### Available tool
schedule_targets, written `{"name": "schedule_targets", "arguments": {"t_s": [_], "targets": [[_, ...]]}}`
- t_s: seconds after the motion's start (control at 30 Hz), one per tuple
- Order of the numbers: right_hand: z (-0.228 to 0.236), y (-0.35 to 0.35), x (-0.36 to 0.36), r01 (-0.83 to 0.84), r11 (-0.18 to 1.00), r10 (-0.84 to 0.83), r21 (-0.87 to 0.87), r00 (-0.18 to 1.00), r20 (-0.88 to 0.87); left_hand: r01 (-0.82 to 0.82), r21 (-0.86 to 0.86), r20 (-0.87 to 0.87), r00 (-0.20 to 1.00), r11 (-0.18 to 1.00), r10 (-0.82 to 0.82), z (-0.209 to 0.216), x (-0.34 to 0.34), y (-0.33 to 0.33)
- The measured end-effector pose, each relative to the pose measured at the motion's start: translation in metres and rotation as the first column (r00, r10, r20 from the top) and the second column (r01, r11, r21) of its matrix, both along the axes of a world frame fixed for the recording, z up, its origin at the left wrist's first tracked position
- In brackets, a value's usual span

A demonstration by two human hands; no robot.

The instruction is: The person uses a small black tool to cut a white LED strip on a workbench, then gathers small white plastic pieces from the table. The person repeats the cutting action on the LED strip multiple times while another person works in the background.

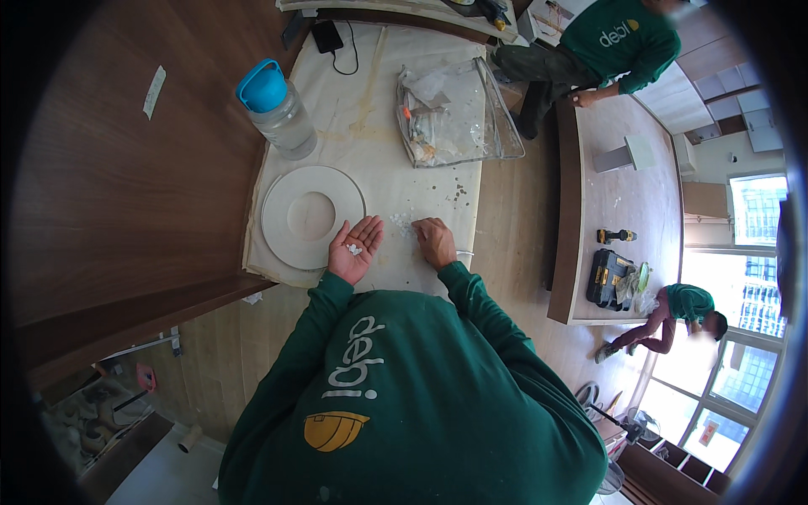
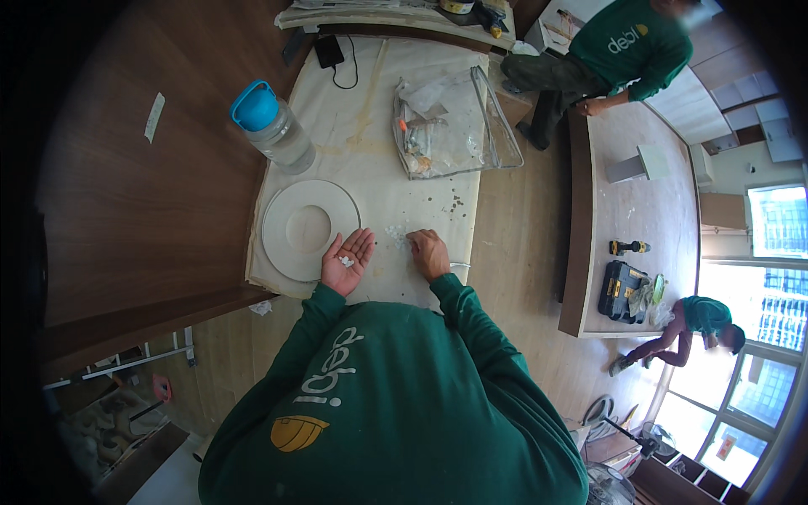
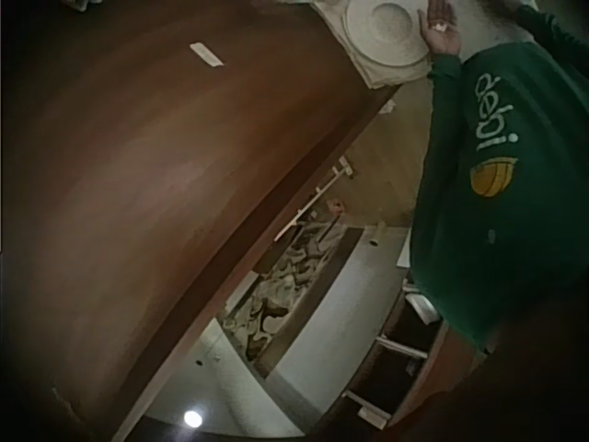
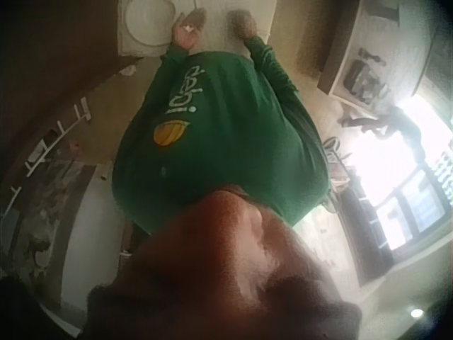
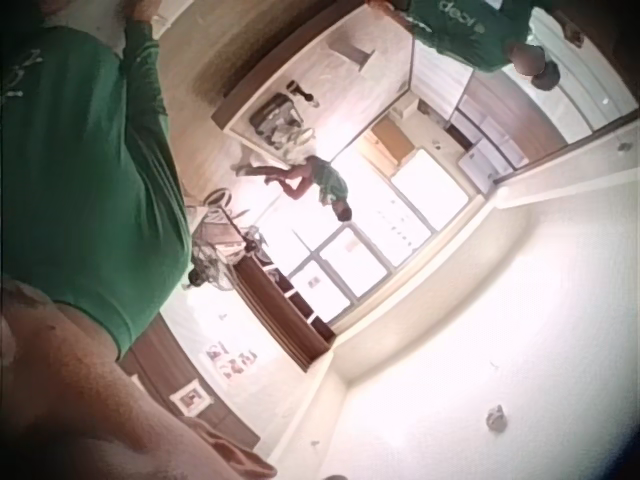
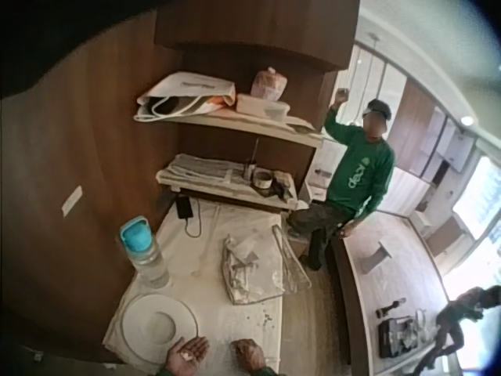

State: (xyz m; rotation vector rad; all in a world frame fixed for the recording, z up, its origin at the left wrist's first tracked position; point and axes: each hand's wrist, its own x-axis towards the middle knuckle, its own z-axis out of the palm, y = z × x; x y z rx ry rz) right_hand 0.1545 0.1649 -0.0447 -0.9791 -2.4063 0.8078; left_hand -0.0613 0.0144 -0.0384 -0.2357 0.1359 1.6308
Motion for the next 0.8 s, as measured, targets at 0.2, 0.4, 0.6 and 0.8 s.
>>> {"name": "schedule_targets", "arguments": {"t_s": [0.2,0.4,0.6,0.8], "targets": [[0.023,-0.006,0.005,0.109,0.986,-0.104,-0.128,0.994,0.045,-0.036,-0.034,0.002,0.999,0.999,0.036,-0.006,-0.005,-0.009],[0.003,-0.002,-0.009,0.058,0.982,-0.061,-0.18,0.998,-0.01,-0.036,-0.024,-0.006,0.999,0.999,0.036,-0.005,-0.003,0.0],[0.019,0.011,-0.036,0.066,0.959,-0.084,-0.274,0.995,-0.054,-0.062,-0.016,0.003,0.998,0.998,0.062,-0.001,-0.008,-0.006],[0.027,0.011,-0.029,-0.219,0.955,0.196,0.198,0.972,0.132,-0.088,-0.043,0.018,0.996,0.995,0.089,-0.004,-0.008,-0.009]]}}
